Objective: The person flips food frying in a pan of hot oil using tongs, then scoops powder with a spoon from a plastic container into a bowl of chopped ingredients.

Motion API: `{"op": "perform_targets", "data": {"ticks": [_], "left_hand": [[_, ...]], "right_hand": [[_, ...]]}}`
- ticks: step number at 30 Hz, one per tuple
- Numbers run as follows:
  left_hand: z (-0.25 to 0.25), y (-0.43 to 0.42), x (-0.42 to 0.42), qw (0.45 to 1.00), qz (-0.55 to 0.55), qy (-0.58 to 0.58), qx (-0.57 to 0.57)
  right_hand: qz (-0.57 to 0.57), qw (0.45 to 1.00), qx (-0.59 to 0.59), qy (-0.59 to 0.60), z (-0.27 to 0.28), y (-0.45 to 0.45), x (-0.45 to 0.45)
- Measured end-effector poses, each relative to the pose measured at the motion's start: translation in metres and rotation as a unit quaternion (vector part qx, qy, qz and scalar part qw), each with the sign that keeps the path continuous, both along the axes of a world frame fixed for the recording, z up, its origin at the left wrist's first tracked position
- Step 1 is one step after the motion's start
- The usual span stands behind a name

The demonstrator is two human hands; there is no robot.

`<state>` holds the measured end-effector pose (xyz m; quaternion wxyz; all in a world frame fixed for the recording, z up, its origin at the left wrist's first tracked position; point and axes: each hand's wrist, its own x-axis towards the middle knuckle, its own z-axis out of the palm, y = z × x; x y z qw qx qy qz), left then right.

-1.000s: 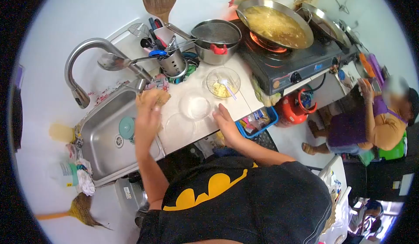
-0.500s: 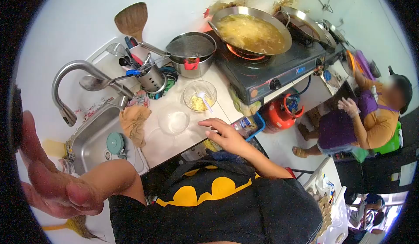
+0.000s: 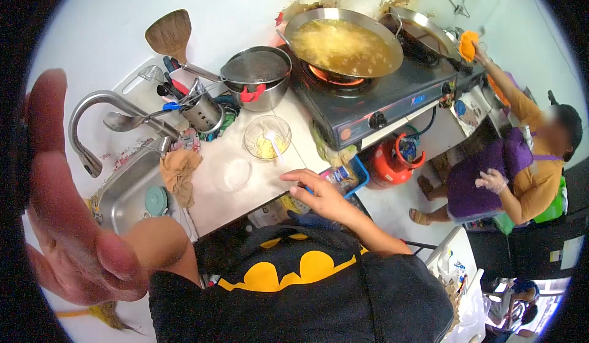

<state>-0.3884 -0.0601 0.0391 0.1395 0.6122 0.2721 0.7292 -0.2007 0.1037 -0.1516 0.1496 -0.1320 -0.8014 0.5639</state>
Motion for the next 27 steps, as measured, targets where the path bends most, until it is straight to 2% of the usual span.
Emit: {"op": "perform_targets", "data": {"ticks": [2, 6, 8, 13, 16, 18, 21, 24, 27], "left_hand": [[0.003, -0.003, 0.003, 0.999, 0.028, 0.029, 0.002], [0.010, -0.015, 0.011, 0.993, 0.082, 0.085, 0.012], [0.015, -0.019, 0.016, 0.988, 0.109, 0.113, 0.014], [0.026, -0.027, 0.027, 0.970, 0.163, 0.175, 0.033], [0.033, -0.029, 0.031, 0.957, 0.195, 0.209, 0.042], [0.032, -0.031, 0.032, 0.953, 0.208, 0.216, 0.044], [0.032, -0.038, 0.033, 0.944, 0.227, 0.232, 0.053], [0.035, -0.045, 0.031, 0.936, 0.242, 0.250, 0.060], [0.039, -0.054, 0.026, 0.927, 0.254, 0.266, 0.071]], "right_hand": [[0.000, 0.999, 0.027, 0.021, -0.003, 0.009, 0.001], [-0.048, 0.999, -0.002, 0.009, 0.027, 0.033, 0.014], [-0.058, 0.996, -0.014, 0.072, 0.046, 0.049, 0.020], [-0.107, 0.940, 0.204, 0.253, 0.136, 0.064, 0.045], [-0.129, 0.853, 0.289, 0.415, 0.173, 0.070, 0.065], [-0.122, 0.803, 0.374, 0.449, 0.208, 0.072, 0.092], [-0.080, 0.671, 0.494, 0.547, 0.246, 0.053, 0.117], [-0.029, 0.561, 0.556, 0.613, 0.270, 0.021, 0.120], [-0.004, 0.493, 0.585, 0.643, 0.288, -0.007, 0.114]]}}
